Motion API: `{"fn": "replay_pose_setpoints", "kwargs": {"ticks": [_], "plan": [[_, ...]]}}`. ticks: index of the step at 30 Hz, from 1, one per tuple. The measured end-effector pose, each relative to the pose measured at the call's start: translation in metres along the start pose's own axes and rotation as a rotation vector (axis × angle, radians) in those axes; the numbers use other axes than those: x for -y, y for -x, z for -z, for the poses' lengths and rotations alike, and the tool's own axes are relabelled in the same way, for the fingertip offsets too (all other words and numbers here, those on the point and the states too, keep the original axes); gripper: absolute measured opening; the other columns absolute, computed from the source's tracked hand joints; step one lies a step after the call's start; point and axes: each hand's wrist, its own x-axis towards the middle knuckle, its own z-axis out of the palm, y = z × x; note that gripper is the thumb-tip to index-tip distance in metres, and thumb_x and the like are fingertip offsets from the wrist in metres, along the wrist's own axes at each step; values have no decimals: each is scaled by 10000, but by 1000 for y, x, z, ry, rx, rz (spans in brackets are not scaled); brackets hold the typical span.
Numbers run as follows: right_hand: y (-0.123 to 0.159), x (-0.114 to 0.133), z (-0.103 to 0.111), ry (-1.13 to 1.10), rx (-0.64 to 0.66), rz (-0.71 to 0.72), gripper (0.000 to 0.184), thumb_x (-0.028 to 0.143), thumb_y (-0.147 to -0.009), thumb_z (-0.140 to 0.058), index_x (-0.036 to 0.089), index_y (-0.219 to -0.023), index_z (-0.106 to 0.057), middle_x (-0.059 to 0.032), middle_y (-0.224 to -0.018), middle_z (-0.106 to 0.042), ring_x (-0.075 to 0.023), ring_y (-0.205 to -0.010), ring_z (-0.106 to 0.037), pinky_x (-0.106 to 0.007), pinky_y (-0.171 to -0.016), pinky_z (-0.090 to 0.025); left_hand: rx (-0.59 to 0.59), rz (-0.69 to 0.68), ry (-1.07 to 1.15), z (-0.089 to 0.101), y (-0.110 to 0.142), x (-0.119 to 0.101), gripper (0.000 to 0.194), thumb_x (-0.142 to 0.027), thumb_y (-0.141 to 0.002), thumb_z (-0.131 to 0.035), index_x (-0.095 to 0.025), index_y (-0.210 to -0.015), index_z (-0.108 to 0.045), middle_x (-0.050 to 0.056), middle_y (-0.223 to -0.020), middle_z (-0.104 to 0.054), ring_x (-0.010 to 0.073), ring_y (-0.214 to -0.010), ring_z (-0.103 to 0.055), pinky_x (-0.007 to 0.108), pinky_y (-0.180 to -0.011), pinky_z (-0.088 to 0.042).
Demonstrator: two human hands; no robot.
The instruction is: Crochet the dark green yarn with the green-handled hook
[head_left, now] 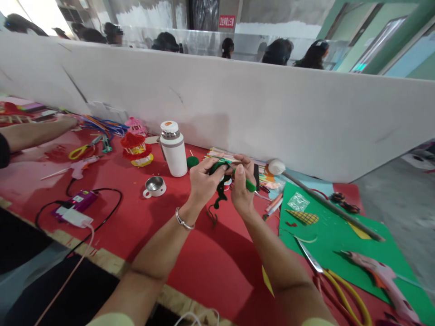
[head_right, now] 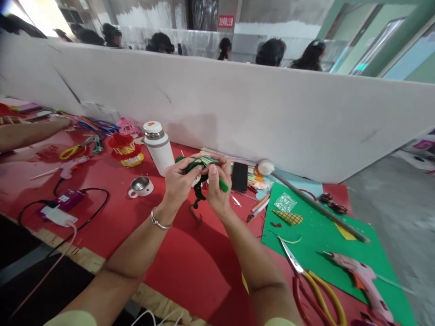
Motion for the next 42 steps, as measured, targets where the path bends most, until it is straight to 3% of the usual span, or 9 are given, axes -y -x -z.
{"fn": "replay_pose_setpoints", "kwargs": {"ticks": [2,4,9,13,18,22,28,37,42], "plan": [[4,2,-3,39,-118,57,442,547,-1064,-445,253,-872,-714,-99,-1261,-609,-270,-1220,-560,-517,-1124,-484,39,138,99,2,-2,1,102,-207,-711,-843,-174,-796,-796,6,-702,-682,88,-589,-525,205,-499,-371],[5,1,-2,71,-111,99,453,582,-1045,-473,258,-849,-722,-93,-1199,-626,-273,-1166,-572,-534,-1114,-487,120,302,235,6,-6,-1,140,-214,-681,-856,-148,-767,-766,-37,-556,-544,48,-479,-395,196,-446,-271],[-8,-8,14,55,20,159,546,641,-1032,-454,238,-781,-723,-91,-1198,-575,-245,-1042,-610,-496,-980,-562,236,461,357,18,-18,-9,256,-163,-584,-861,-98,-814,-769,-43,-576,-526,15,-467,-347,168,-433,-204],[-15,-14,22,33,76,227,525,689,-988,-518,261,-814,-767,-84,-1257,-519,-242,-1035,-617,-508,-969,-577,269,526,351,23,-22,-15,279,-144,-568,-831,-83,-835,-775,-72,-536,-445,14,-452,-306,161,-418,-150],[-18,-21,25,9,145,248,519,718,-967,-528,288,-877,-804,-83,-1316,-484,-249,-1090,-607,-521,-1001,-587,341,611,372,27,-26,-16,306,-150,-547,-814,-78,-843,-778,-63,-564,-466,5,-452,-284,148,-400,-134],[-23,-24,34,60,211,239,515,772,-915,-560,332,-936,-826,-75,-1353,-482,-268,-1118,-602,-520,-948,-616,379,602,339,33,-28,-16,310,-159,-577,-813,-93,-879,-795,-59,-557,-479,9,-448,-279,155,-402,-141],[-27,-23,49,120,299,363,292,611,-941,-664,416,-1095,-817,-47,-1433,-478,-271,-1180,-603,-450,-828,-611,384,544,249,40,-31,-17,250,-176,-569,-835,-97,-804,-802,-55,-517,-488,9,-434,-275,176,-410,-161],[-30,-9,64,259,438,385,220,483,-956,-706,405,-1129,-817,-24,-1533,-474,-301,-1304,-592,-465,-937,-640,400,501,100,52,-34,-16,116,-151,-542,-809,-122,-604,-715,-40,-464,-493,32,-394,-356,207,-409,-206],[-29,1,67,333,469,431,304,390,-953,-739,430,-1253,-771,-20,-1566,-481,-300,-1319,-594,-471,-952,-654,421,512,89,55,-35,-15,119,-147,-533,-805,-131,-620,-725,-44,-452,-494,36,-377,-357,204,-400,-201]]}}
